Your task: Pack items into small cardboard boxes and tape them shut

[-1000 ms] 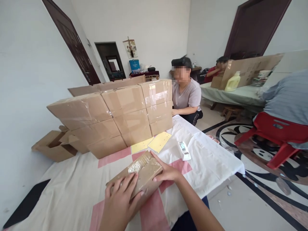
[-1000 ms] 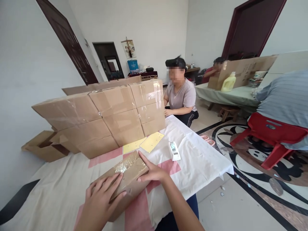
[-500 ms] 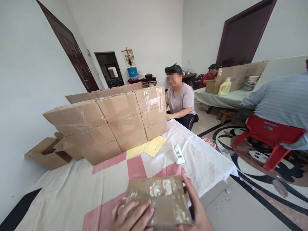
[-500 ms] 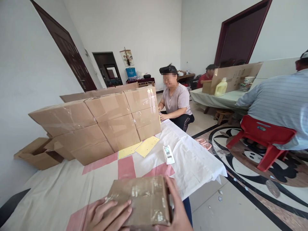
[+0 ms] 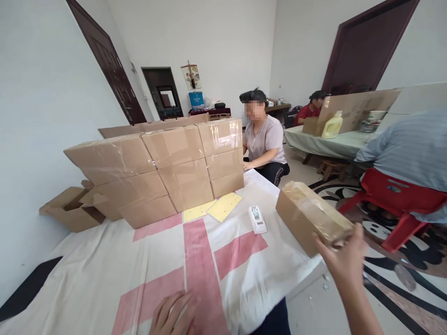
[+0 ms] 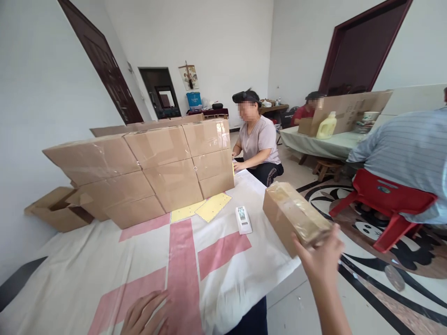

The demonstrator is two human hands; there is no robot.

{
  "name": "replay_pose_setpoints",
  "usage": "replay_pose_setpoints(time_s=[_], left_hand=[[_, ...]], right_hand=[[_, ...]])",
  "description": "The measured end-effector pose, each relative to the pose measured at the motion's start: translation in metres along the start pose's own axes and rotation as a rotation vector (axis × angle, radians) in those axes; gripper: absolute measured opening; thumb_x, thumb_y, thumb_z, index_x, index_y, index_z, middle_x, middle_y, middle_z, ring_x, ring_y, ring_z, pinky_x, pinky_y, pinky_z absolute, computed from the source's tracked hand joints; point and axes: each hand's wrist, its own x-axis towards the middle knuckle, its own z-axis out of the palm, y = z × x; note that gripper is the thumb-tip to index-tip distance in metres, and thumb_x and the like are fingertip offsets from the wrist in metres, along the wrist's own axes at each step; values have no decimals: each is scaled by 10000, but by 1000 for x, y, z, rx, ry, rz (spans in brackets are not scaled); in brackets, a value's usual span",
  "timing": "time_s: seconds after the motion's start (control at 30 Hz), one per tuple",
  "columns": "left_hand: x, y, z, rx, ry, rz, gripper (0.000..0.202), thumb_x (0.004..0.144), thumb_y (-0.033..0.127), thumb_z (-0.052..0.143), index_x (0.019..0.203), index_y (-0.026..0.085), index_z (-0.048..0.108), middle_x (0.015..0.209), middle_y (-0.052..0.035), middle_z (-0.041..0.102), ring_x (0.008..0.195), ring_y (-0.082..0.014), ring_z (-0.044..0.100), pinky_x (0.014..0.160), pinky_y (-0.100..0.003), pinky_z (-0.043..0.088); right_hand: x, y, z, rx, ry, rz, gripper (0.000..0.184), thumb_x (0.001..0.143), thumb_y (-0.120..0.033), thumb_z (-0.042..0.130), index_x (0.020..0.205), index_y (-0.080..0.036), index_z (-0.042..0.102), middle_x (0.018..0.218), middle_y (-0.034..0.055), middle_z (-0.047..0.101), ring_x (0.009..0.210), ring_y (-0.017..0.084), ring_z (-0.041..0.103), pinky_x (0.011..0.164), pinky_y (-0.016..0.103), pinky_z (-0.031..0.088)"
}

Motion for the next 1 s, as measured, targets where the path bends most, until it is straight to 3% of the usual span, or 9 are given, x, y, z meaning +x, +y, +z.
replay_pose_setpoints(time_s=[0.2,0.3,0.37,0.43,0.5,0.6,0.7,0.87,1.0], left_hand=[[-4,-17,-13,31,-43,-103,311,875,112,574,1143,215,694,1183,-34,724,1093,-234,621,934,-376,443],[-5,-26,-33,-16,-37,-256,245,912,122,555,1075,235,699,1086,-11,740,1038,-203,638,933,-354,435],[-15,-42,-46,-66,-10,-388,226,932,105,520,985,233,699,910,0,736,897,-173,655,858,-332,454],[-33,-72,-54,-81,17,-532,234,941,102,495,923,223,695,794,4,707,777,-157,649,753,-313,463],[-54,-118,-54,-56,86,-711,189,939,172,520,883,219,694,788,-1,707,746,-168,660,702,-312,478],[-82,-218,-38,-79,228,-1166,228,907,372,571,993,187,671,830,-20,687,795,-222,679,765,-359,539],[-94,-332,-6,9,276,-1331,652,800,375,710,1335,74,489,1199,-168,629,1134,-333,610,1004,-476,477],[-93,-484,48,52,314,-1693,1278,610,397,916,1548,59,115,1556,-347,219,1474,-435,240,1181,-549,245],[-112,-538,71,14,436,-1612,1248,650,409,892,1560,107,93,1559,-293,266,1453,-390,305,1164,-489,298]], right_hand=[[62,-89,126,-271,-221,-48,1212,738,-684,624,1580,-33,44,1356,340,417,1209,533,502,907,615,451],[80,-135,155,-337,-400,-103,1211,740,-748,610,1604,-86,80,1458,343,367,1208,565,510,952,655,408],[80,-165,166,-306,-301,-250,1146,771,-782,559,1612,-135,124,1573,324,210,1302,584,413,962,675,386],[61,-199,176,-189,-190,-411,1128,785,-755,587,1606,-110,159,1561,344,226,1365,534,372,955,629,408],[19,-239,189,-37,-257,-582,989,819,-682,608,1560,-102,306,1445,351,408,1351,448,437,941,547,448],[-91,-302,220,274,-574,-842,630,900,-556,552,1390,-161,514,1194,226,637,1083,343,645,874,461,531],[-229,-365,265,553,-971,-1045,374,962,-376,480,1258,-190,613,1294,153,638,1224,283,596,1073,451,461],[-411,-472,373,594,-1321,-837,504,977,-253,362,1449,-128,487,1486,119,517,1374,202,488,1142,375,418],[-479,-535,455,452,-1284,-804,634,929,-85,309,1552,16,253,1629,211,233,1532,245,188,1226,446,257]])
